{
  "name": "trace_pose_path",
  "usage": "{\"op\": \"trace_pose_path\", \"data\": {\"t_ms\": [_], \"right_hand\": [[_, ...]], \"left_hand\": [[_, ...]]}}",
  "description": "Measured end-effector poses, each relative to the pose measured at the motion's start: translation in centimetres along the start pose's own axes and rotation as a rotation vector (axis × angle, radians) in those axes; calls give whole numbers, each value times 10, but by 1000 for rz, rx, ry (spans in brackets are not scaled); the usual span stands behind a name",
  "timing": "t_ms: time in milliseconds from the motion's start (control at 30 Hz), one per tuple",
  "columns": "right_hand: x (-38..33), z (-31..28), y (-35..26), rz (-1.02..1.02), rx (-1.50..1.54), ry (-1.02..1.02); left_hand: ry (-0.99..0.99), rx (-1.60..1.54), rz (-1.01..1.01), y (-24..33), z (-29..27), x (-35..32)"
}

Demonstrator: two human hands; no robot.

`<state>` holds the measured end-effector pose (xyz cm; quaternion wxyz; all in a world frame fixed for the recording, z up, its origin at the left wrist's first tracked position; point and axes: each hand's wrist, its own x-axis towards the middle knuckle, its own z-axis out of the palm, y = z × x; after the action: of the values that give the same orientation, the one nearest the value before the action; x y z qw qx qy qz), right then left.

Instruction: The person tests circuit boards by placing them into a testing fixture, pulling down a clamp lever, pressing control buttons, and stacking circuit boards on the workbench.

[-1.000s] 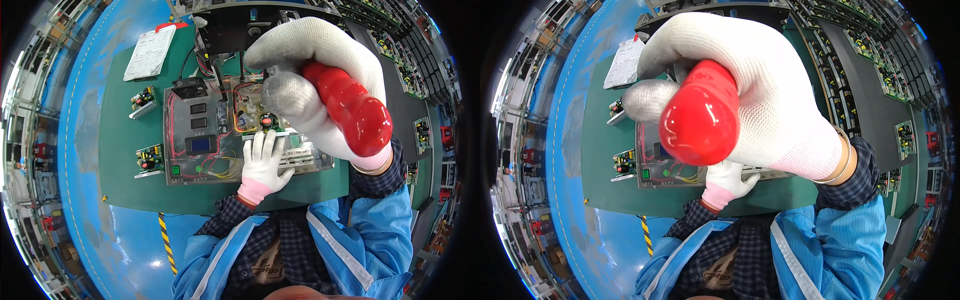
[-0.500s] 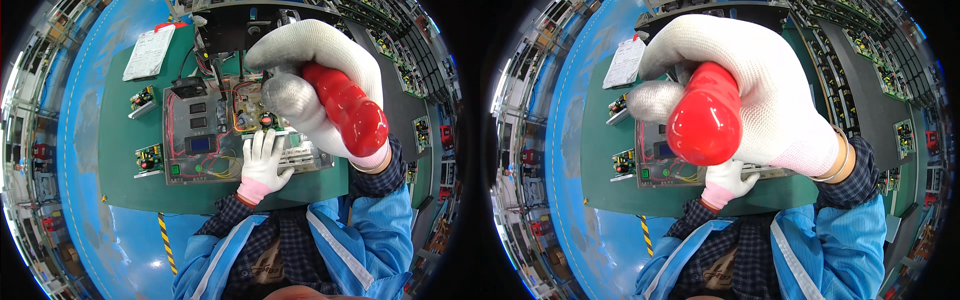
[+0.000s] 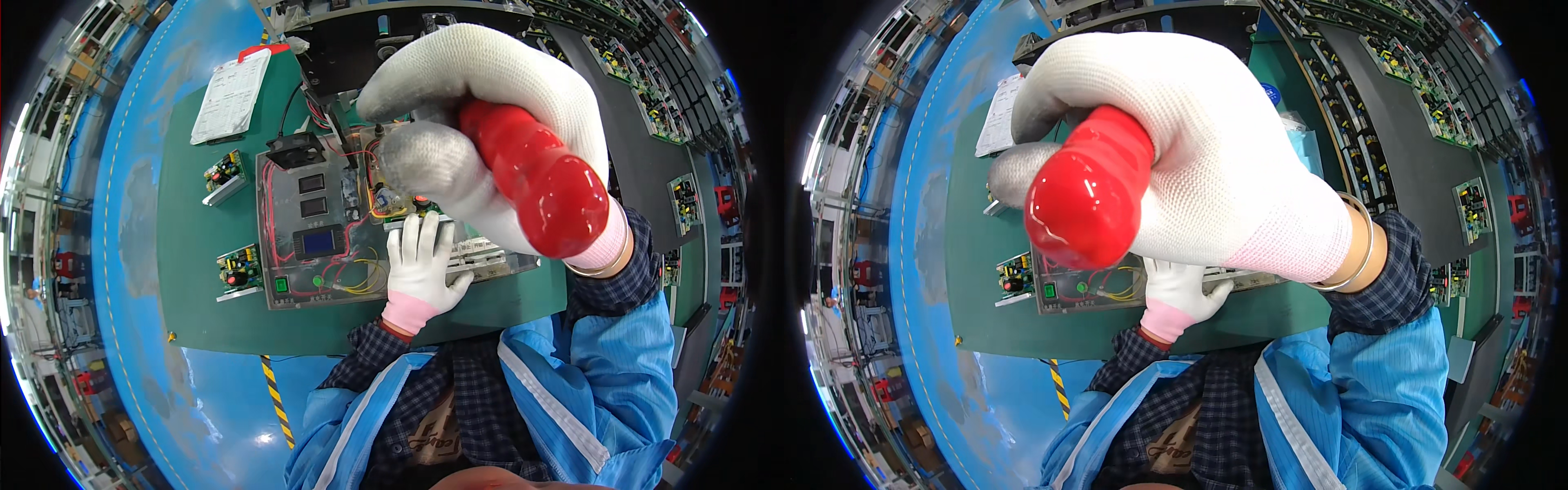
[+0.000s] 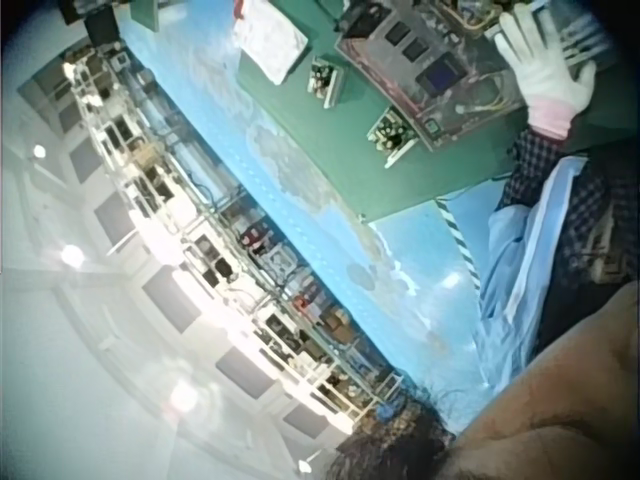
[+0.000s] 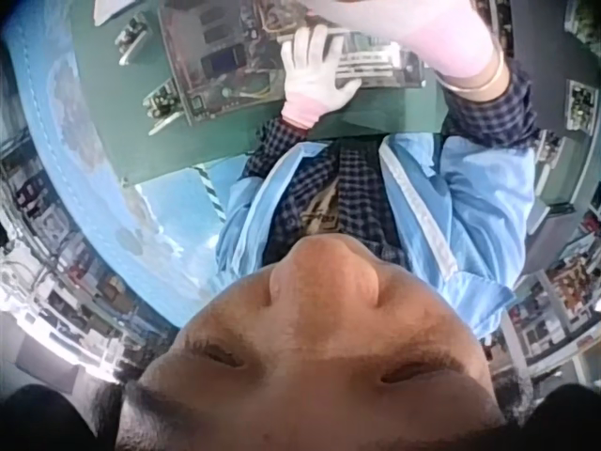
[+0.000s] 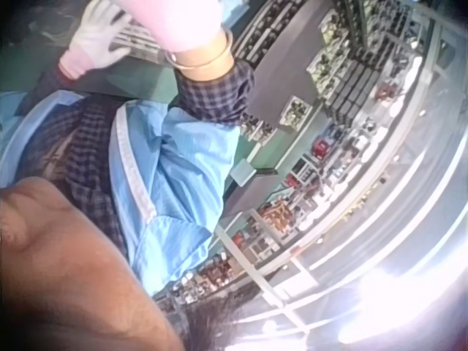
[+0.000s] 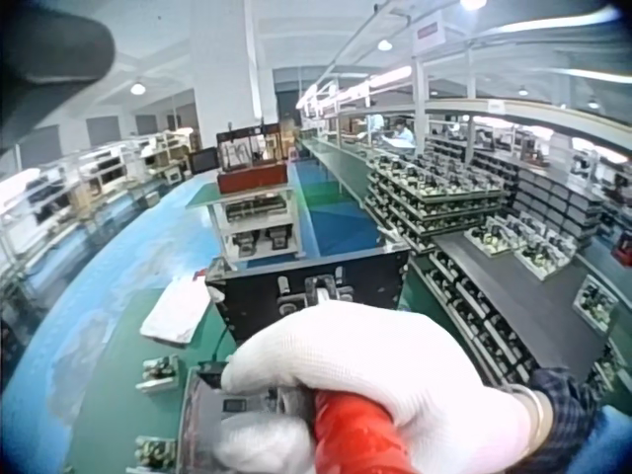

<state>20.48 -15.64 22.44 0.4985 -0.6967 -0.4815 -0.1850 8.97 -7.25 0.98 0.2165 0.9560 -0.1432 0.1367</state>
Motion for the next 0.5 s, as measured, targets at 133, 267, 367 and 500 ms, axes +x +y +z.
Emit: {"op": "trace_pose_path", "data": {"t_ms": [133, 267, 367, 500], "right_hand": [[1, -2, -4, 15, 22, -19], [5, -5, -9, 24, 25, -45], [6, -6, -13, 28, 26, -62], [6, -7, -13, 27, 22, -75]], "left_hand": [[-21, -31, -19, -3, 3, -2], [-60, -130, -47, -6, 9, -4], [-72, -134, -36, -7, 11, -6], [-74, -166, -39, -8, 12, -6]]}}
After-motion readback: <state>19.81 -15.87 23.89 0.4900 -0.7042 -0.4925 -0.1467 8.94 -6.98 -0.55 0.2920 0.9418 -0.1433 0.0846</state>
